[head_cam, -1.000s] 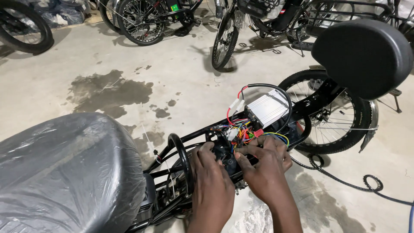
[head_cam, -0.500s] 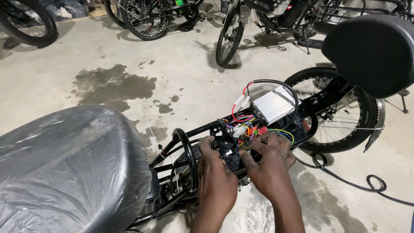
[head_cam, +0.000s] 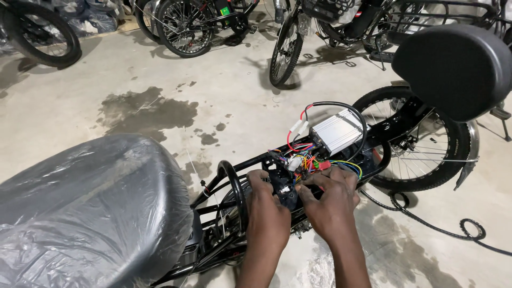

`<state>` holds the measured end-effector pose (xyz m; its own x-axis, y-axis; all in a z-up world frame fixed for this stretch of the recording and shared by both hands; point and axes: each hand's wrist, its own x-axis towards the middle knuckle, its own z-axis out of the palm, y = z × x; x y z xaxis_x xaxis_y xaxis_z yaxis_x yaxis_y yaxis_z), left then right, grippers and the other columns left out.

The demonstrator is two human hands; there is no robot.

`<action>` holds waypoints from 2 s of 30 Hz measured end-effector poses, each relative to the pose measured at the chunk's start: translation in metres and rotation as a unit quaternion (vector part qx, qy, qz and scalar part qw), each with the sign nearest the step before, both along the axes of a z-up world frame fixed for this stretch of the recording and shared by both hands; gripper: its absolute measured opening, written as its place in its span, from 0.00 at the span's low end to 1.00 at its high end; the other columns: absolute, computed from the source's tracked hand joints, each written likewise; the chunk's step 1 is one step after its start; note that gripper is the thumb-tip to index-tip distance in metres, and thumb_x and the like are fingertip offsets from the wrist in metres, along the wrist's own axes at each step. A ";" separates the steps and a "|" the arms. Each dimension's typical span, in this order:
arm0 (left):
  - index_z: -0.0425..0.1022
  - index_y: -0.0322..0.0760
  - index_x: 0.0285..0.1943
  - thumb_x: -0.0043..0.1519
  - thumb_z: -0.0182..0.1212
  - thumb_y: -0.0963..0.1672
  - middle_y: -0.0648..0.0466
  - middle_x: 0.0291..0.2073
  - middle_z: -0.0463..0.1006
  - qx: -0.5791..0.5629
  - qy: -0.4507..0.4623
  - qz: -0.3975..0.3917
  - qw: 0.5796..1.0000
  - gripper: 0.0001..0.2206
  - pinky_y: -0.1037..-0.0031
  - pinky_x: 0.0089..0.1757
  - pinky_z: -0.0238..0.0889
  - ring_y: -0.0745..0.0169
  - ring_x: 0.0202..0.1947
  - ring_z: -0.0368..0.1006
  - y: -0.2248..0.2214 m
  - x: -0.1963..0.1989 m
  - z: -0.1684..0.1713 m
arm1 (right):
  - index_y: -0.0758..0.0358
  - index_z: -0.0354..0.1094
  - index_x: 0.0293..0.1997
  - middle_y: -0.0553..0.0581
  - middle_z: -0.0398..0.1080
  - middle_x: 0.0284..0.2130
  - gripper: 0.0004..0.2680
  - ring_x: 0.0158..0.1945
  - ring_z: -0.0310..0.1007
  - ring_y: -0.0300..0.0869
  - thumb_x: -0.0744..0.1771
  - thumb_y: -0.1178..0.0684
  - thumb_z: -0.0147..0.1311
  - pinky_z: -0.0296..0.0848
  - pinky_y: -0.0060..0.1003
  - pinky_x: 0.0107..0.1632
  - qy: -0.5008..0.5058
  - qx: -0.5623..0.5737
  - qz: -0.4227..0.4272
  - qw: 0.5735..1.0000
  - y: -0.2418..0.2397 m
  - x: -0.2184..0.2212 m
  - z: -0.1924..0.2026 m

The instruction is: Connecting electrical wiring and the controller unit to an electric bicycle frame

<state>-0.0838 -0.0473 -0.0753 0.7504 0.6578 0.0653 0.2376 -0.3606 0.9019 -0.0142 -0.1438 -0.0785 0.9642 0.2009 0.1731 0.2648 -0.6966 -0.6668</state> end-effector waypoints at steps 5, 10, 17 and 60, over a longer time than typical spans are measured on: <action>0.58 0.41 0.46 0.48 0.44 0.34 0.44 0.35 0.79 0.003 -0.015 0.019 1.000 0.18 0.60 0.39 0.60 0.41 0.42 0.72 -0.003 -0.002 0.006 | 0.42 0.79 0.37 0.47 0.65 0.39 0.08 0.59 0.49 0.47 0.62 0.42 0.52 0.53 0.54 0.52 0.056 -0.084 0.026 0.995 -0.004 -0.003 0.018; 0.56 0.43 0.48 0.46 0.39 0.32 0.50 0.30 0.74 -0.042 0.011 0.012 0.999 0.22 0.67 0.41 0.62 0.52 0.38 0.69 -0.001 -0.001 0.009 | 0.47 0.79 0.36 0.45 0.67 0.47 0.08 0.64 0.46 0.45 0.61 0.43 0.57 0.49 0.53 0.57 0.087 -0.092 0.025 0.992 -0.001 0.007 0.012; 0.56 0.44 0.47 0.49 0.46 0.34 0.43 0.37 0.75 -0.046 0.066 -0.007 0.997 0.19 0.57 0.40 0.58 0.39 0.43 0.69 0.009 0.003 0.005 | 0.47 0.77 0.35 0.47 0.65 0.46 0.08 0.64 0.47 0.46 0.60 0.42 0.58 0.50 0.53 0.57 0.093 -0.085 0.010 0.992 0.010 0.010 0.011; 0.59 0.45 0.59 0.47 0.46 0.33 0.50 0.50 0.74 -0.036 -0.014 0.018 0.999 0.28 0.62 0.47 0.59 0.45 0.50 0.68 0.025 0.004 -0.016 | 0.51 0.80 0.37 0.48 0.71 0.40 0.08 0.57 0.53 0.45 0.59 0.48 0.61 0.57 0.38 0.59 0.052 -0.012 0.035 0.998 0.027 0.017 -0.007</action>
